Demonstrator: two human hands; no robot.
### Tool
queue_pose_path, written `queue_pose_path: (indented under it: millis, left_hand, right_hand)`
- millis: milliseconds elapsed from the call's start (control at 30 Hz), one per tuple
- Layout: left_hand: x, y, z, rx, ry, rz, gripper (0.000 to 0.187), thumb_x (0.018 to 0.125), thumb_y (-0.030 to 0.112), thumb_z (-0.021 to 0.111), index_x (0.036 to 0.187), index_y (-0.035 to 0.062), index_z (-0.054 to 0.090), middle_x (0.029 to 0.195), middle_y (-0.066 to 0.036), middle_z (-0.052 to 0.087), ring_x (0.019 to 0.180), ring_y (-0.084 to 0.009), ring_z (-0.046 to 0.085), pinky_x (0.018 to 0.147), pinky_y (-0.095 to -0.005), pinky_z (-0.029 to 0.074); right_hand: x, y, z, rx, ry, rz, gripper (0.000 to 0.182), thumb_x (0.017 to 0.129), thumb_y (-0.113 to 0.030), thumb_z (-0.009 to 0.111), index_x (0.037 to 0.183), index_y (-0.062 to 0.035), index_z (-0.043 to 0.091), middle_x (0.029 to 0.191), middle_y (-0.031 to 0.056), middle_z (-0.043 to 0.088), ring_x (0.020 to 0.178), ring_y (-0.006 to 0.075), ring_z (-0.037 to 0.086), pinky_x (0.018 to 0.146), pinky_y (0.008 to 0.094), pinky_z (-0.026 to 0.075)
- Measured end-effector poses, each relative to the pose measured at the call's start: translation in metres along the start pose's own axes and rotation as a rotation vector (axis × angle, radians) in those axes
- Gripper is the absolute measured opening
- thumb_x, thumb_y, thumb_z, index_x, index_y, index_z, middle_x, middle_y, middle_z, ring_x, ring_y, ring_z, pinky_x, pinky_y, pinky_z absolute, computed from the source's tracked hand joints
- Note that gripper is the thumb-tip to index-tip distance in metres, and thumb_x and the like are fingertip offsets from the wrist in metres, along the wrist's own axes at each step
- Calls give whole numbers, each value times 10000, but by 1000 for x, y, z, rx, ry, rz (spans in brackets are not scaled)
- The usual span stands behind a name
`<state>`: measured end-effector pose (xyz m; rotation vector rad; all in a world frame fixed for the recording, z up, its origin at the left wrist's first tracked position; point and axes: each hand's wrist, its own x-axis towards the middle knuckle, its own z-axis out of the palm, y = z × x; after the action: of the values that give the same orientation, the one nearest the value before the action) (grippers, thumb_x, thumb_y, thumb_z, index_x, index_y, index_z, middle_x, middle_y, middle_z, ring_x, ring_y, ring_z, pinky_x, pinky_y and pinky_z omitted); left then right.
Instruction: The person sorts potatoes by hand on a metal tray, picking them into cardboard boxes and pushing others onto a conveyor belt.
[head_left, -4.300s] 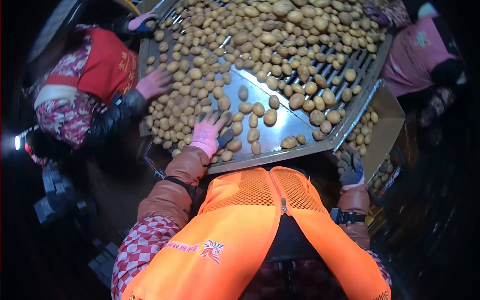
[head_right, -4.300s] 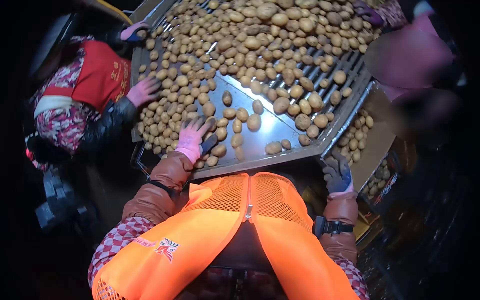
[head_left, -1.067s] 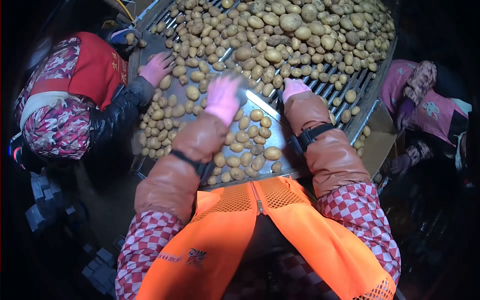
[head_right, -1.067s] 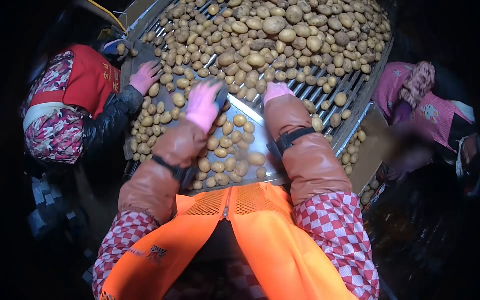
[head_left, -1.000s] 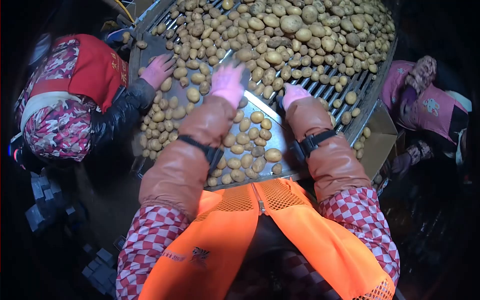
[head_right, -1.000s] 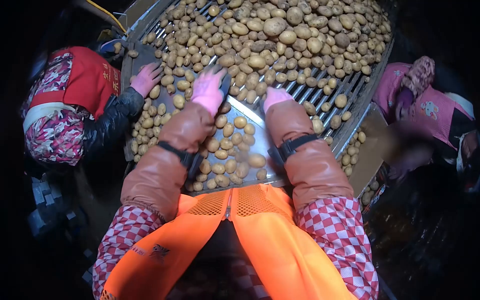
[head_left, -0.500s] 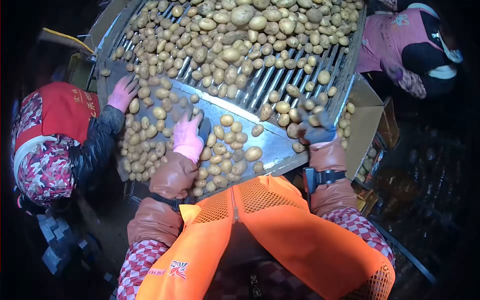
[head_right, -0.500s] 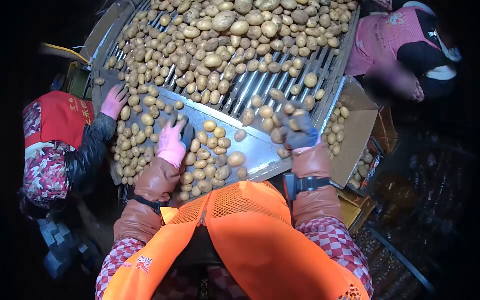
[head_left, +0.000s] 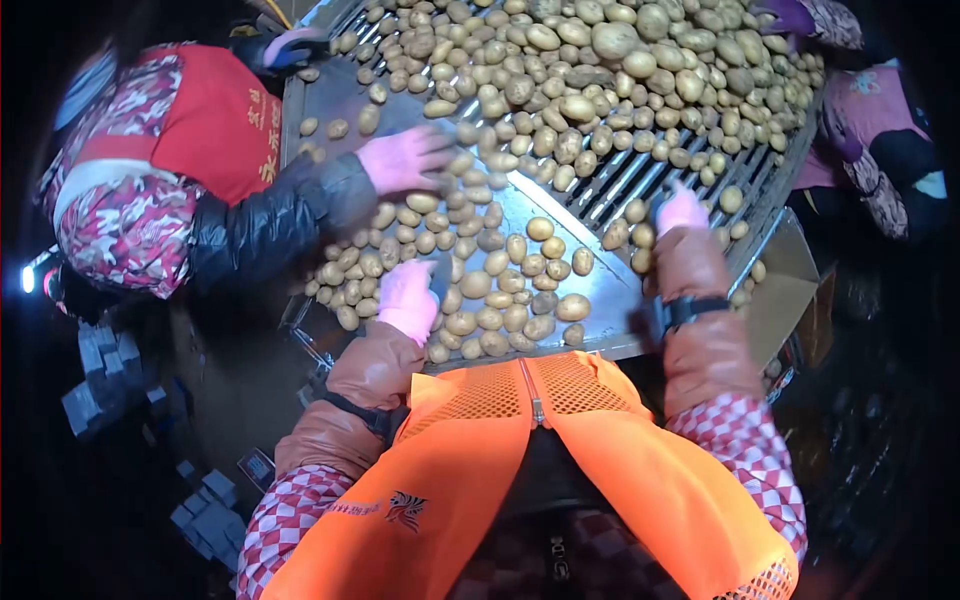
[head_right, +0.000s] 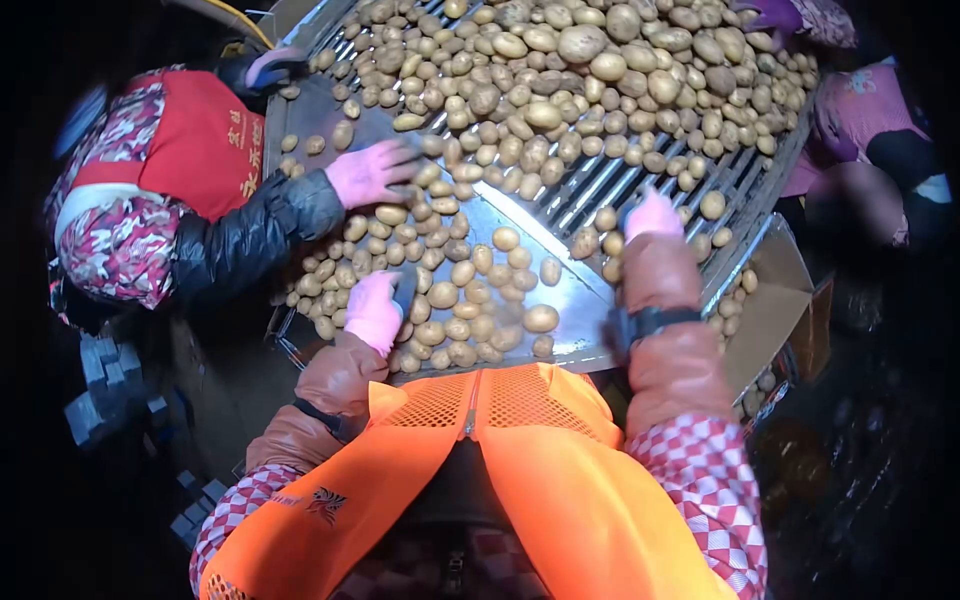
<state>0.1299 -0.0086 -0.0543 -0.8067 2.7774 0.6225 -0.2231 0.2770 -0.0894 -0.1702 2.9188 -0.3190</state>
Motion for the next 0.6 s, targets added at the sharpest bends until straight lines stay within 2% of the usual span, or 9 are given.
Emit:
queue_pose_path:
  millis: [33,67,100,133,233,367,400,467,600]
  left_hand:
    - [4,4,-10,-23,-49,-96,218,894,196,641,1073,99,719,1091,-177,702,1010,-388,644,853,-475,509]
    - [6,7,-15,-37,55,-28,252,864,151,622,1092,99,717,1065,-180,701,996,-386,650,847,-482,511]
    - [8,13,-17,-47,154,45,299,834,107,604,1111,99,714,1039,-184,700,981,-384,656,842,-489,514]
    - [14,20,-17,-57,257,124,353,804,62,585,1131,99,711,1013,-187,699,967,-383,662,837,-496,517]
    - [45,44,-21,-144,640,337,240,897,200,594,1063,66,703,977,-225,693,910,-431,656,785,-495,510]
    - [76,86,-32,-124,175,368,280,899,159,585,1151,95,689,1094,-197,688,1033,-399,649,883,-481,514]
    - [78,100,-24,-36,42,425,306,899,140,576,1185,106,681,1119,-191,685,1055,-390,649,907,-479,516]
    - [81,107,21,52,140,371,283,933,137,550,1189,105,666,1090,-196,695,1022,-385,678,881,-478,545]
    - [99,162,-18,402,-350,179,331,949,145,553,1254,65,653,1175,-193,692,1079,-334,688,890,-457,566]
  right_hand:
    - [-27,-15,-10,8,-29,-24,401,903,-292,614,1291,-208,672,1247,204,673,1131,351,665,985,425,517]
    - [-53,-33,-27,183,-247,17,403,897,-296,620,1283,-196,675,1190,206,695,1099,371,674,952,429,531]
    - [-84,-45,-37,227,-287,-31,395,888,-288,634,1267,-186,682,1130,209,712,1061,381,686,925,426,539]
    - [-87,-28,8,149,-215,-168,375,897,-272,632,1252,-165,688,1115,202,718,1046,369,693,920,415,538]
    - [-122,-21,15,479,-399,-259,346,912,-276,661,1215,-111,690,1028,138,735,946,292,716,804,381,560]
    - [-144,-4,11,1284,-833,-24,289,929,-301,712,1096,-67,679,886,20,683,726,119,641,538,266,477]
    - [-149,0,13,1419,-869,-25,320,934,-335,704,1102,-66,668,869,1,640,739,117,615,581,289,493]
    - [-165,3,3,1500,-859,124,420,942,-441,680,1099,-52,668,866,0,607,789,115,598,635,309,502]
    - [-179,14,13,1469,-855,224,562,941,-568,630,1149,-48,682,863,7,603,758,142,569,631,308,477]
